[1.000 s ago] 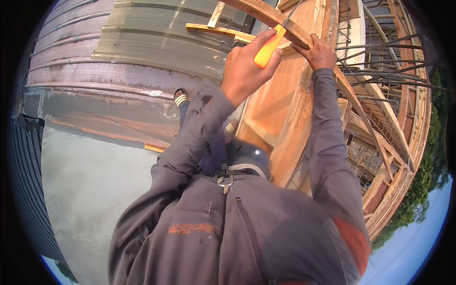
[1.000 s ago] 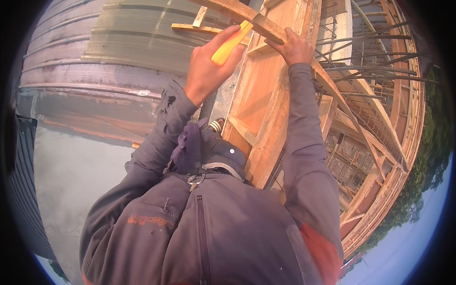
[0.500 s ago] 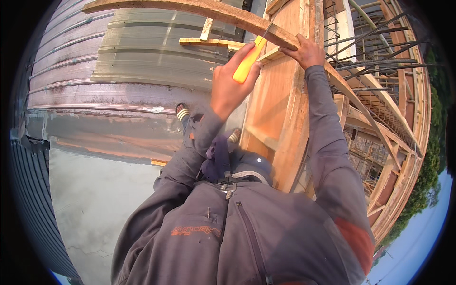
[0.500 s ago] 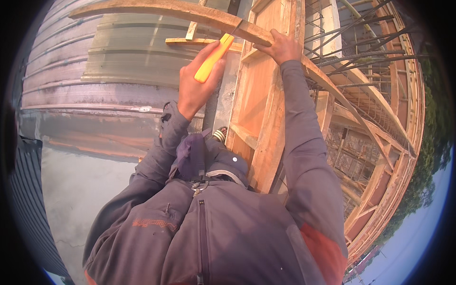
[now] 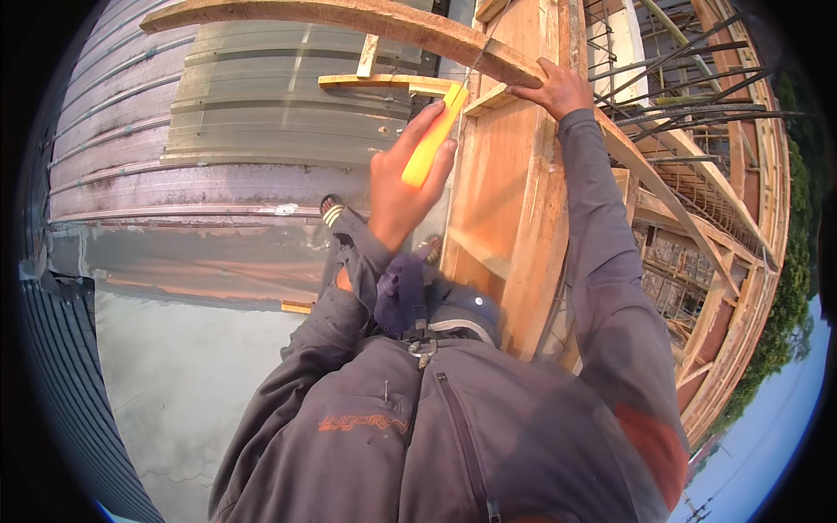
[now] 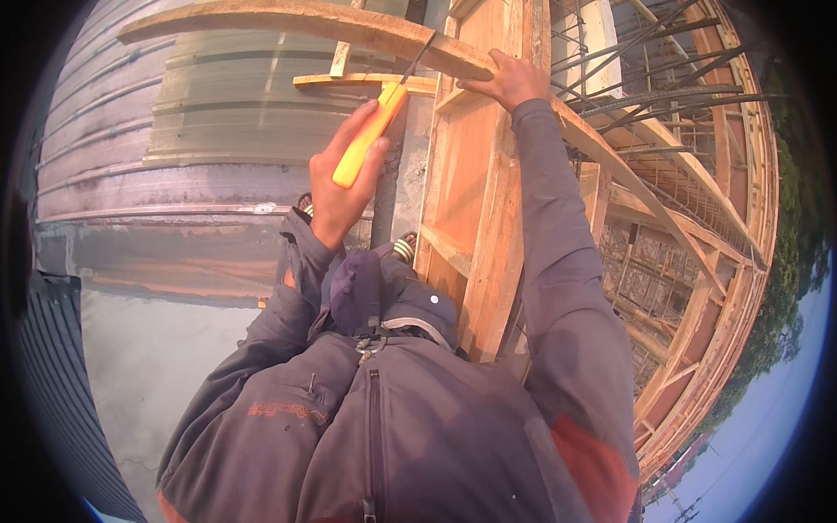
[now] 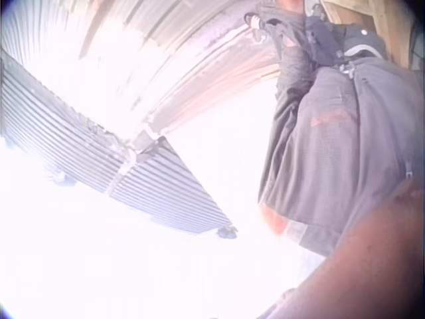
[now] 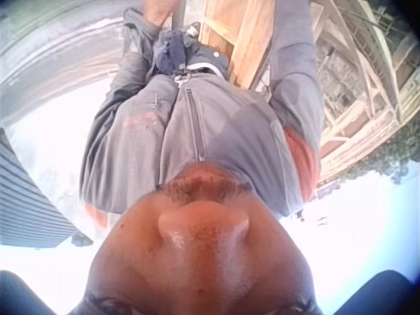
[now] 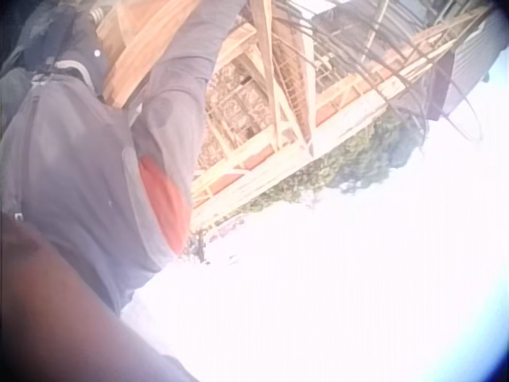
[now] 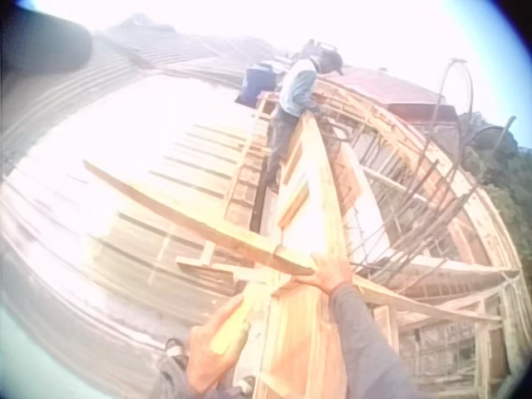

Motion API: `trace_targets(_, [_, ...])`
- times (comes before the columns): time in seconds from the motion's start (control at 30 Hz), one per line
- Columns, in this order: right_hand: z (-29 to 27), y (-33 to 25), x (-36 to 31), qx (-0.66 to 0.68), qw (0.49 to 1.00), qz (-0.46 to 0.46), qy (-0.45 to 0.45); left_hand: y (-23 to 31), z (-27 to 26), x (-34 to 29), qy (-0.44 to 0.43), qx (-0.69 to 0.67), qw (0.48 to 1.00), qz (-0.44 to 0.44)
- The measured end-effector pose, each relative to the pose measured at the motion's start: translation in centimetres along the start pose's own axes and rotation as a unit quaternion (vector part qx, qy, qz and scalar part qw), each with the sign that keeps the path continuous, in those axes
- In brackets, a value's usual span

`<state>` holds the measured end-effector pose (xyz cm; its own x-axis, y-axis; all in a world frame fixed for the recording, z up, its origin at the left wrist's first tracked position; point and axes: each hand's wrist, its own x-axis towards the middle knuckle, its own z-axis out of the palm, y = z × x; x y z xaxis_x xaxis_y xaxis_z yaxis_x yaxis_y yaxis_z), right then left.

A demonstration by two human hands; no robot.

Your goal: The person positions a wooden plank on a roof formwork structure, hammers nails to secure it, and uses a hand saw to trim the plank. The work occurs on an elevated construction site with visible rebar and scaffolding.

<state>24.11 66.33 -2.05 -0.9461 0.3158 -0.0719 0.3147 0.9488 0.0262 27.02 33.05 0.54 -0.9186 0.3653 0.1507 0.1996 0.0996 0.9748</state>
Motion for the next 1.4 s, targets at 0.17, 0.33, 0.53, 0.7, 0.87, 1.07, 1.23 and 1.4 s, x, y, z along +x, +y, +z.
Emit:
trace_targets(0.17, [0.1, 1.5, 0.8, 0.008, 0.999, 0.013, -0.031, 0.6, -6.5, -9.9, -0.017, 0.05, 0.996, 0.065])
trace_targets(0.33, [-1.2, -0.7, 1.9, -0.004, 1.0, -0.015, -0.016, -2.3, 3.2, 7.7, 0.037, 0.026, 0.996, 0.082])
trace_targets(0.53, [0.3, 2.0, 1.2, 0.025, 0.999, -0.001, -0.039, -0.7, -4.4, -9.2, -0.028, 0.054, 0.997, 0.039])
trace_targets(0.7, [-0.3, 0.3, 1.2, 0.01, 0.999, 0.013, -0.033, -1.8, -1.9, -2.6, -0.01, 0.013, 1.0, 0.024])
trace_targets(0.87, [-1.4, -0.4, 2.1, 0.007, 1.0, -0.007, 0.018, -2.9, 4.0, 8.0, 0.029, 0.022, 0.998, 0.059])
trace_targets(1.07, [-0.1, 1.3, 1.1, 0.027, 0.999, 0.021, 0.002, -2.5, -6.5, -12.3, -0.015, 0.057, 0.996, 0.066])
trace_targets(1.23, [-1.2, -0.8, 1.4, 0.032, 0.999, -0.007, 0.019, -4.7, 2.3, 4.6, -0.003, 0.015, 0.997, 0.076])
trace_targets(1.4, [-1.0, 0.8, 1.6, 0.026, 0.998, -0.02, -0.05, -2.8, 0.7, 1.4, -0.002, -0.01, 0.999, 0.033])
